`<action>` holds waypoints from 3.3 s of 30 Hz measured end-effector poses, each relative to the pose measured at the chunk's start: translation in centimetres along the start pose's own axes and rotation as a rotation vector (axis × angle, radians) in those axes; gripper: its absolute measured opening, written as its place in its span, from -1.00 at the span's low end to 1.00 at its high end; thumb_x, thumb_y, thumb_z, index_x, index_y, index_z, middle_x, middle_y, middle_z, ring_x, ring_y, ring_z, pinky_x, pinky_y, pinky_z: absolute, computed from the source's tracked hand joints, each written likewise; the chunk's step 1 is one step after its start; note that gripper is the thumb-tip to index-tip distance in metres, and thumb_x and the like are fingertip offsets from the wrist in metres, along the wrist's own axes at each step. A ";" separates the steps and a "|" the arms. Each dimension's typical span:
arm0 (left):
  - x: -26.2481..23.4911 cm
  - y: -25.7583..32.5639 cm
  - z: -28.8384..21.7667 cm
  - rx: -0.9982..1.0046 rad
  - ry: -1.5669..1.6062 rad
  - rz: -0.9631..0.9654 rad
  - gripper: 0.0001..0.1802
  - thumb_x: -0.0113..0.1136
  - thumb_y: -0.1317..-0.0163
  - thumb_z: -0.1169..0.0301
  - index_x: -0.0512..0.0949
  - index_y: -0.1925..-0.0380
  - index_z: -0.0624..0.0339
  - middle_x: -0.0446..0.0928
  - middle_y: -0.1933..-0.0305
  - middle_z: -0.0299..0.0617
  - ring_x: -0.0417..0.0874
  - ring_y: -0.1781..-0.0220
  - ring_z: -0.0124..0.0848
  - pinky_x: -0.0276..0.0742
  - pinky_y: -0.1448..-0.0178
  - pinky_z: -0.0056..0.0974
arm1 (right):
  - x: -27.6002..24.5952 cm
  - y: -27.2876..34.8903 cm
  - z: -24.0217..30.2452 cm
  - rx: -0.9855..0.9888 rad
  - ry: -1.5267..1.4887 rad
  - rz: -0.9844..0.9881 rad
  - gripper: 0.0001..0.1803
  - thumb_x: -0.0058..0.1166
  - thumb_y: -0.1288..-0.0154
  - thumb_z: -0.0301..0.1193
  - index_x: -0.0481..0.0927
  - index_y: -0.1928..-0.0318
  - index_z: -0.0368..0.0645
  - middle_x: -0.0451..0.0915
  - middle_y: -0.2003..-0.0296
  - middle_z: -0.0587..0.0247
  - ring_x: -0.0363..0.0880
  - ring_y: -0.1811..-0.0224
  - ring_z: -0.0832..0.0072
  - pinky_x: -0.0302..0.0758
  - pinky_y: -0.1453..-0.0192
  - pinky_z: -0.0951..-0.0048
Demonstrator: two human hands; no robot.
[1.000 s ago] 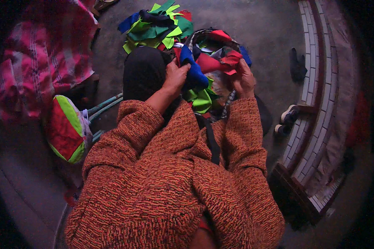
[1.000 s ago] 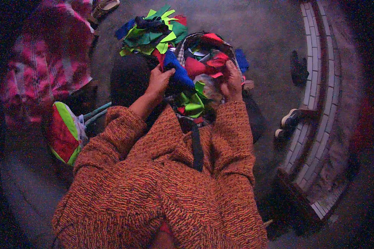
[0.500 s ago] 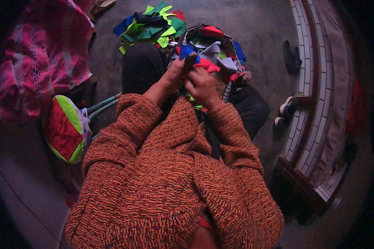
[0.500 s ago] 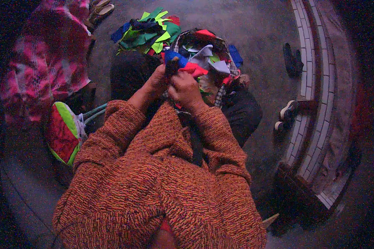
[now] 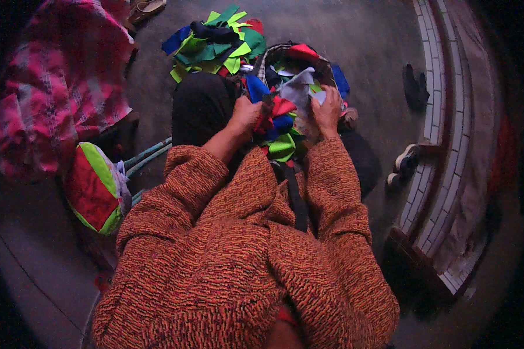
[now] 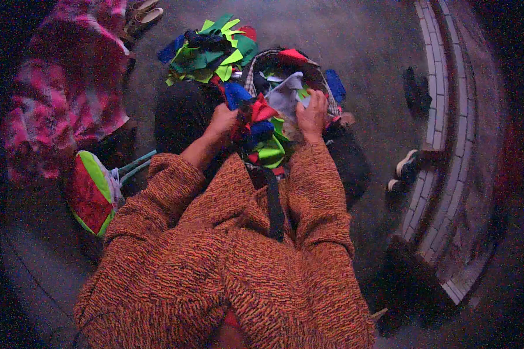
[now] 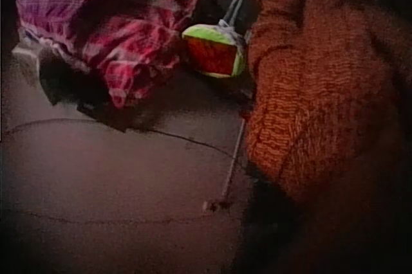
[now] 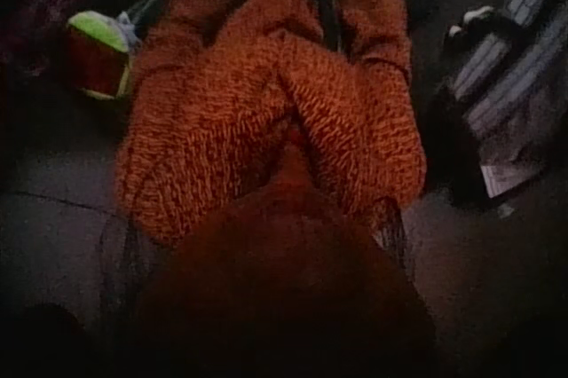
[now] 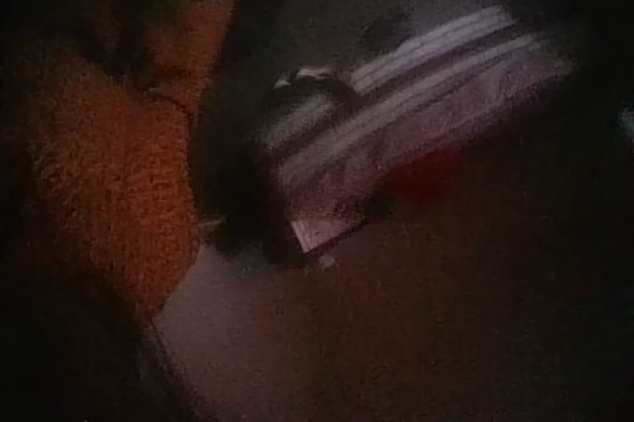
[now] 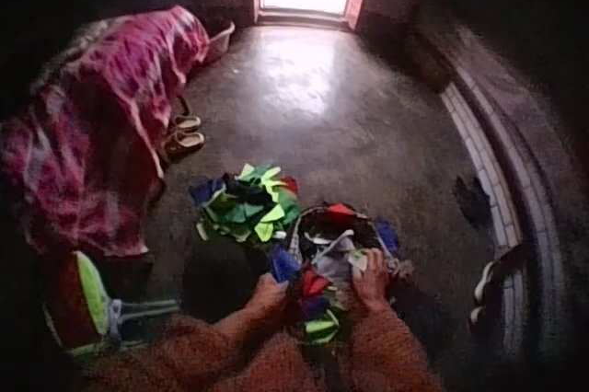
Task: The person sits on the floor and sorts through a pile of colorful fabric scraps. They pick up individual pieces, unfold them, and place them into a checkered bag or onto a separate pile on the floor.
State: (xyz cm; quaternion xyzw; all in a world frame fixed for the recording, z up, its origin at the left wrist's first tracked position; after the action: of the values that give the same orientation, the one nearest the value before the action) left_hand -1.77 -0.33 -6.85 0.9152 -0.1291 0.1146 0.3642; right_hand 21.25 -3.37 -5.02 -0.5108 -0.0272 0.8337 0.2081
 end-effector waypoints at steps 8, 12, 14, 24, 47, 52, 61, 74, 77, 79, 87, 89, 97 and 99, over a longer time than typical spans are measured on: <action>0.6 -0.1 0.0 0.055 -0.172 0.027 -0.78 0.15 -0.06 0.38 0.46 0.37 0.31 0.51 0.56 -0.12 0.53 0.68 -0.35 0.41 0.69 -0.28 | 4.1 3.3 -6.7 0.196 0.482 0.398 -0.64 0.13 0.07 -0.40 0.51 0.15 0.00 0.35 -0.05 0.05 0.31 -0.11 0.15 0.32 0.00 0.02; -0.4 -2.3 3.4 0.037 0.001 -0.016 -0.79 0.16 -0.03 0.39 0.50 0.37 0.30 0.53 0.45 -0.13 0.53 0.56 -0.45 0.45 0.54 -0.26 | 1.9 1.5 -5.4 0.307 0.061 0.227 -0.76 0.09 -0.05 -0.32 0.50 0.25 -0.13 0.51 0.21 0.04 0.47 0.17 0.14 0.39 0.12 0.20; -0.4 -2.6 2.9 0.097 -0.084 -0.030 -0.79 0.14 -0.03 0.42 0.49 0.33 0.31 0.53 0.45 -0.14 0.54 0.52 -0.44 0.48 0.46 -0.24 | 0.6 0.5 -5.2 0.389 -0.337 0.137 -0.73 0.09 -0.08 -0.29 0.48 0.25 -0.18 0.55 0.33 0.04 0.50 0.31 0.13 0.40 0.18 0.28; 2.0 0.1 0.8 -0.054 -0.043 0.229 -0.64 0.18 -0.10 0.08 0.51 0.30 0.13 0.49 0.44 -0.34 0.49 0.50 -0.53 0.41 0.46 -0.36 | -2.5 5.3 11.5 0.140 -0.611 0.333 -0.67 0.00 -0.06 -0.51 0.45 0.09 -0.20 0.53 0.18 0.08 0.50 0.09 0.24 0.39 -0.02 0.35; -0.2 2.2 -11.1 0.360 0.157 -0.012 -0.80 0.08 -0.04 0.51 0.39 0.29 0.17 0.44 0.47 -0.24 0.51 0.57 -0.39 0.49 0.54 -0.26 | -2.1 9.0 -0.1 0.705 -1.262 0.171 -0.78 -0.04 -0.26 -0.44 0.47 0.12 -0.26 0.59 0.36 0.17 0.56 0.40 0.51 0.49 0.31 0.49; -0.6 3.3 -20.8 0.454 0.299 -0.110 -0.78 0.16 -0.02 0.51 0.40 0.29 0.21 0.48 0.45 -0.23 0.55 0.51 -0.38 0.53 0.47 -0.25 | -1.9 9.6 -1.5 0.602 -1.184 0.161 -0.78 -0.04 -0.26 -0.43 0.47 0.13 -0.29 0.60 0.35 0.15 0.56 0.37 0.50 0.50 0.28 0.48; -13.4 -3.6 -24.2 0.587 -0.015 -0.480 -0.64 0.20 0.06 0.50 0.40 0.21 0.34 0.50 0.34 -0.11 0.57 0.35 -0.34 0.54 0.27 -0.25 | -0.2 9.5 -0.6 0.645 -1.291 0.185 -0.81 -0.07 -0.26 -0.45 0.47 0.17 -0.29 0.59 0.36 0.17 0.56 0.36 0.47 0.52 0.29 0.43; -1.9 5.3 -16.2 0.633 -0.024 0.104 -0.81 0.09 -0.16 0.44 0.43 0.23 0.26 0.55 0.27 -0.11 0.61 0.27 -0.33 0.55 0.20 -0.30 | 1.7 10.6 -0.9 0.787 -1.118 0.276 -0.79 -0.02 -0.26 -0.40 0.48 0.14 -0.22 0.58 0.38 0.26 0.58 0.36 0.56 0.47 0.41 0.59; -0.5 4.4 -14.3 0.553 -0.115 0.201 -0.80 0.10 -0.16 0.41 0.45 0.25 0.28 0.56 0.31 -0.14 0.59 0.28 -0.40 0.53 0.17 -0.34 | 3.1 10.3 -1.1 0.773 -1.090 0.286 -0.76 0.03 -0.21 -0.41 0.47 0.13 -0.25 0.56 0.33 0.24 0.55 0.37 0.57 0.48 0.41 0.60; 0.9 3.5 -13.2 0.411 -0.181 0.285 -0.78 0.10 -0.17 0.38 0.46 0.24 0.28 0.56 0.31 -0.17 0.59 0.29 -0.42 0.51 0.17 -0.35 | 4.1 9.6 -2.3 0.698 -1.000 0.238 -0.75 0.04 -0.18 -0.43 0.47 0.13 -0.24 0.55 0.34 0.27 0.53 0.39 0.59 0.46 0.44 0.63; 1.4 1.3 -12.7 0.321 -0.156 0.260 -0.77 0.11 -0.17 0.35 0.47 0.22 0.24 0.57 0.28 -0.20 0.58 0.28 -0.46 0.46 0.19 -0.38 | 5.9 5.7 -5.6 0.556 -0.297 0.049 -0.44 0.21 0.13 -0.32 0.40 0.05 -0.24 0.43 0.13 0.00 0.40 0.08 0.14 0.36 -0.01 0.23; 1.7 1.0 -12.6 0.296 -0.128 0.266 -0.77 0.11 -0.17 0.35 0.47 0.22 0.23 0.57 0.28 -0.20 0.57 0.28 -0.47 0.45 0.19 -0.39 | 6.7 5.5 -6.8 0.583 -0.145 0.148 -0.22 0.27 0.13 -0.26 0.23 -0.13 -0.22 0.37 0.01 -0.06 0.33 -0.06 0.08 0.32 -0.08 0.18; 2.3 0.8 -12.7 0.264 -0.189 0.236 -0.78 0.10 -0.16 0.36 0.47 0.23 0.22 0.57 0.28 -0.24 0.56 0.26 -0.52 0.43 0.19 -0.42 | 12.1 6.6 -5.2 0.610 -0.186 0.466 -0.13 0.29 0.18 -0.12 0.20 -0.15 -0.16 0.49 0.15 -0.19 0.49 0.13 -0.07 0.42 0.07 0.05; 2.4 0.8 -12.6 0.262 -0.194 0.240 -0.78 0.10 -0.16 0.36 0.48 0.23 0.22 0.57 0.28 -0.24 0.56 0.25 -0.52 0.43 0.19 -0.43 | 14.0 7.8 -6.5 0.561 -0.171 0.538 -0.31 0.26 0.14 -0.13 0.34 0.00 -0.19 0.51 0.17 -0.18 0.49 0.13 -0.04 0.42 0.08 0.05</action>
State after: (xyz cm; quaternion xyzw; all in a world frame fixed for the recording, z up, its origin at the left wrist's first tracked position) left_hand -1.21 7.51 3.26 0.9396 -0.2555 0.0842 0.2118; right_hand 18.90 -6.32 -21.89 -0.3518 0.3191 0.8730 0.1109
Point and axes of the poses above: each hand's wrist, its own y-axis away from the middle knuckle, its own x-axis out of the palm, z = x × y, the point moved 8 cm from there along -y, towards the middle knuckle
